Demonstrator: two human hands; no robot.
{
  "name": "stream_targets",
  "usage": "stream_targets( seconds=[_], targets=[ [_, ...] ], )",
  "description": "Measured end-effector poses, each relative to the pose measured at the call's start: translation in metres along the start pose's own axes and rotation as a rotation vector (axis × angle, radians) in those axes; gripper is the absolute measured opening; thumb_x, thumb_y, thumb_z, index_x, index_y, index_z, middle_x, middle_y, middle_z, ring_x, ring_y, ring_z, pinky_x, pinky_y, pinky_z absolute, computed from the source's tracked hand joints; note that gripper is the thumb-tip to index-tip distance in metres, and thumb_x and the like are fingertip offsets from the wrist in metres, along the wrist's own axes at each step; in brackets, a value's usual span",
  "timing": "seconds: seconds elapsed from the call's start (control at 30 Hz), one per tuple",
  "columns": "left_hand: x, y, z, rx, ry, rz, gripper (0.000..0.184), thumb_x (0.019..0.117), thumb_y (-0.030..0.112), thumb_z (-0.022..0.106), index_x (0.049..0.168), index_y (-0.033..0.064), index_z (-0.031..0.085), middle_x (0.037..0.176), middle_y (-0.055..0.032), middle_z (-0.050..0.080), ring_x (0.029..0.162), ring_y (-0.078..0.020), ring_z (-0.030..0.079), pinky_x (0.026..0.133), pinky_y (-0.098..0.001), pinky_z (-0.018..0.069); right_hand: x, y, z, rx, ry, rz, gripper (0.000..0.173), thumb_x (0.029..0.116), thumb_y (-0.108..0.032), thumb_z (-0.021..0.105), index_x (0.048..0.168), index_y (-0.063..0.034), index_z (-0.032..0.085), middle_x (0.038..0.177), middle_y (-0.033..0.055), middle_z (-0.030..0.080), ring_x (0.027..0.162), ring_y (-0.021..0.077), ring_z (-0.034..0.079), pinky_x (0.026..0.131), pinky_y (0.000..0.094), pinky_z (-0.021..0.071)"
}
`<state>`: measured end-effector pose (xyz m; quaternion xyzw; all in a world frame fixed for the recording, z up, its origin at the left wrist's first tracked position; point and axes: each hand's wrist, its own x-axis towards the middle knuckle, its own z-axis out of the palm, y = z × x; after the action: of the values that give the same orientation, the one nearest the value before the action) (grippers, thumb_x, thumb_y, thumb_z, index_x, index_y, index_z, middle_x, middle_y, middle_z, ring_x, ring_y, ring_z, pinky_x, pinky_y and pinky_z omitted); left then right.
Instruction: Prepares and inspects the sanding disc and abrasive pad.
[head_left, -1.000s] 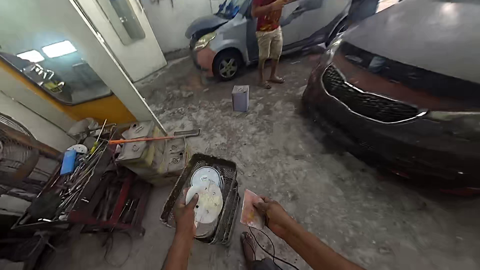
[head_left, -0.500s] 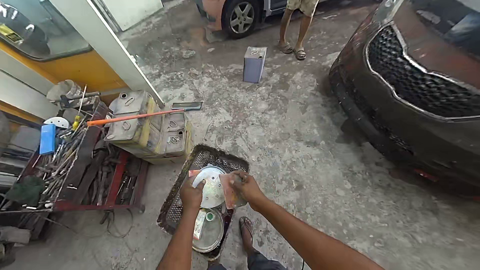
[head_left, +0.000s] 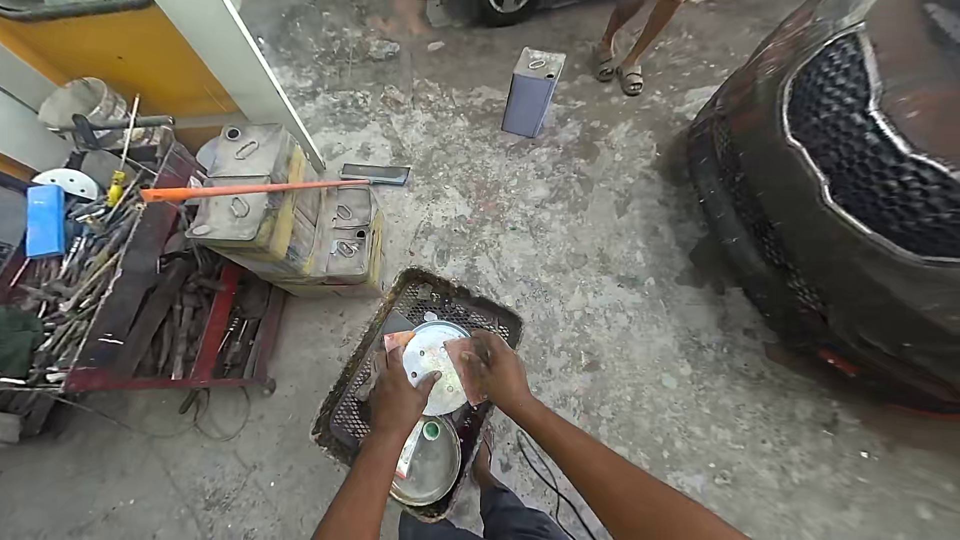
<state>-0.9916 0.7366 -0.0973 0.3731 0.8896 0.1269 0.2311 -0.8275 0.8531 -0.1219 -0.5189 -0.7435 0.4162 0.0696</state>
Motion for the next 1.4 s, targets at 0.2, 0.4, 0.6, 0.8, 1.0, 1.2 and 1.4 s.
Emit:
stream_targets(
  seconds=[0.2, 0.4, 0.6, 0.8, 1.0, 1.2, 1.4],
  targets=[
    [0.001, 0.003, -0.004, 0.019, -0.053, -0.058, 0.088, 0.0818, 0.059, 0.080, 0.148, 0.0090, 0.049, 0.153, -0.0203, 0.044, 0.114, -0.0381, 0.066, 0.092, -0.0551, 0.0564, 0.032, -0.023, -0.001, -0.208, 0.001, -0.123, 0.045, 0.1000, -0.035, 0.066, 0.139, -0.0137, 0.059, 0.128, 0.0173, 0.064, 0.095, 0.0366, 0.071, 0.079, 0.0577, 0.0583],
    [0.000, 0.003, -0.005, -0.029, -0.072, -0.052, 0.087, 0.0841, 0.057, 0.079, 0.148, 0.0064, 0.048, 0.151, -0.0233, 0.046, 0.115, -0.0413, 0.065, 0.093, -0.0573, 0.0550, -0.014, 0.005, -0.004, -0.132, -0.014, -0.049, 0.048, 0.0994, -0.036, 0.066, 0.139, -0.0101, 0.059, 0.127, 0.0193, 0.063, 0.098, 0.0384, 0.069, 0.083, 0.0603, 0.0570],
    [0.003, 0.004, -0.007, 0.002, -0.092, -0.087, 0.087, 0.0835, 0.058, 0.078, 0.147, 0.0063, 0.048, 0.148, -0.0217, 0.048, 0.115, -0.0390, 0.064, 0.093, -0.0557, 0.0558, 0.036, -0.019, 0.003, -0.184, 0.057, -0.220, 0.044, 0.0998, -0.032, 0.067, 0.136, -0.0076, 0.060, 0.121, 0.0200, 0.064, 0.096, 0.0374, 0.070, 0.080, 0.0566, 0.0587],
    [0.002, 0.003, -0.004, -0.005, -0.068, -0.061, 0.086, 0.0844, 0.056, 0.079, 0.146, 0.0051, 0.048, 0.148, -0.0234, 0.047, 0.112, -0.0402, 0.066, 0.091, -0.0560, 0.0563, -0.016, -0.001, -0.002, -0.147, -0.020, -0.040, 0.049, 0.1003, -0.033, 0.065, 0.140, -0.0058, 0.057, 0.125, 0.0221, 0.063, 0.100, 0.0399, 0.068, 0.084, 0.0595, 0.0567],
    [0.005, 0.002, -0.004, -0.004, -0.052, -0.069, 0.086, 0.0842, 0.056, 0.079, 0.147, 0.0048, 0.048, 0.148, -0.0236, 0.048, 0.115, -0.0405, 0.064, 0.092, -0.0562, 0.0558, 0.038, -0.026, 0.004, -0.227, 0.000, -0.160, 0.046, 0.1011, -0.032, 0.064, 0.139, -0.0075, 0.056, 0.127, 0.0192, 0.063, 0.100, 0.0377, 0.069, 0.082, 0.0570, 0.0581],
    [0.005, 0.002, -0.006, -0.007, -0.076, -0.058, 0.086, 0.0847, 0.056, 0.078, 0.146, 0.0048, 0.048, 0.146, -0.0230, 0.048, 0.112, -0.0403, 0.065, 0.090, -0.0564, 0.0563, -0.014, -0.004, -0.002, -0.143, -0.019, -0.024, 0.046, 0.0996, -0.032, 0.066, 0.135, -0.0037, 0.058, 0.123, 0.0217, 0.063, 0.100, 0.0384, 0.069, 0.086, 0.0582, 0.0569],
    [0.011, -0.001, -0.006, -0.012, -0.084, -0.059, 0.084, 0.0853, 0.058, 0.077, 0.145, 0.0066, 0.049, 0.145, -0.0215, 0.050, 0.114, -0.0390, 0.065, 0.092, -0.0564, 0.0559, 0.044, -0.036, 0.003, -0.229, 0.023, -0.165, 0.045, 0.1008, -0.029, 0.064, 0.138, -0.0060, 0.057, 0.126, 0.0213, 0.063, 0.102, 0.0386, 0.069, 0.084, 0.0574, 0.0578]
  ],
)
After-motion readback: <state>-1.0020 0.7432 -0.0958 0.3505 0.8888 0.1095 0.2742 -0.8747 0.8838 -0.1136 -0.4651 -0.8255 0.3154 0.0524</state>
